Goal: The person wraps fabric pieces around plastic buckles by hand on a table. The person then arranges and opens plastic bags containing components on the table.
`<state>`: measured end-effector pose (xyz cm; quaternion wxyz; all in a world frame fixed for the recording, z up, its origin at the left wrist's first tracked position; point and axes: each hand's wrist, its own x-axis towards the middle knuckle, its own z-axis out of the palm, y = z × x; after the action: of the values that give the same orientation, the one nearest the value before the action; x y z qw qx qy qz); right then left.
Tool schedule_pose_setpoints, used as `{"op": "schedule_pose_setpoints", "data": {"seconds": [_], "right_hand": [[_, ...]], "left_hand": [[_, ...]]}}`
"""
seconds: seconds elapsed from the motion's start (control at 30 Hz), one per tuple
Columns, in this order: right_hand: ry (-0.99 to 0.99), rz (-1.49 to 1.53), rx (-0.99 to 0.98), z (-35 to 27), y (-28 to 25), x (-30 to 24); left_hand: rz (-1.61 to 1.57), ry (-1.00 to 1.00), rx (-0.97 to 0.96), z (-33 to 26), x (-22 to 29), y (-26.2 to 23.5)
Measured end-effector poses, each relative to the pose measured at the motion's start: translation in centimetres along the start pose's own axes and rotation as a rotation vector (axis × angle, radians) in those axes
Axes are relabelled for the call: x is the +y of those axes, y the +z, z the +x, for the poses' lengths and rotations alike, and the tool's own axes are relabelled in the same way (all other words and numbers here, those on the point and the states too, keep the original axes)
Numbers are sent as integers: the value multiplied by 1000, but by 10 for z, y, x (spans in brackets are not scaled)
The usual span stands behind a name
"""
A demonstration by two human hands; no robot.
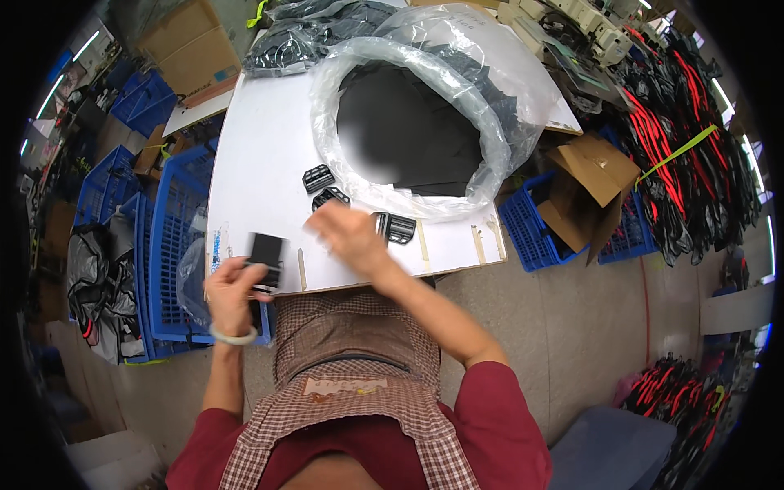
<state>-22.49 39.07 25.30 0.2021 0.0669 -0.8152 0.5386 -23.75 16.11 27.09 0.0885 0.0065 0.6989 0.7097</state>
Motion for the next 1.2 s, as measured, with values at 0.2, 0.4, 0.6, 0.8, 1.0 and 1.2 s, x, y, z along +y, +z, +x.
{"op": "schedule_pose_setpoints", "data": {"seconds": [0.2,0.4,0.6,0.8,1.0,1.2], "right_hand": [[24,-934,83,18,-136,99],[168,-937,-29,31,-142,99],[57,-569,399,28,-133,44],[264,239,318,-7,-94,4],[404,594,-68,3,-36,2],[422,591,-254,9,-22,-6]], "left_hand": [[639,-29,421,31,-39,-185],[638,297,-11,53,-51,-30],[960,648,-167,95,-72,107],[494,520,-67,92,-58,105],[-803,-371,-523,63,-14,76],[-472,-266,-583,54,-16,46]]}}
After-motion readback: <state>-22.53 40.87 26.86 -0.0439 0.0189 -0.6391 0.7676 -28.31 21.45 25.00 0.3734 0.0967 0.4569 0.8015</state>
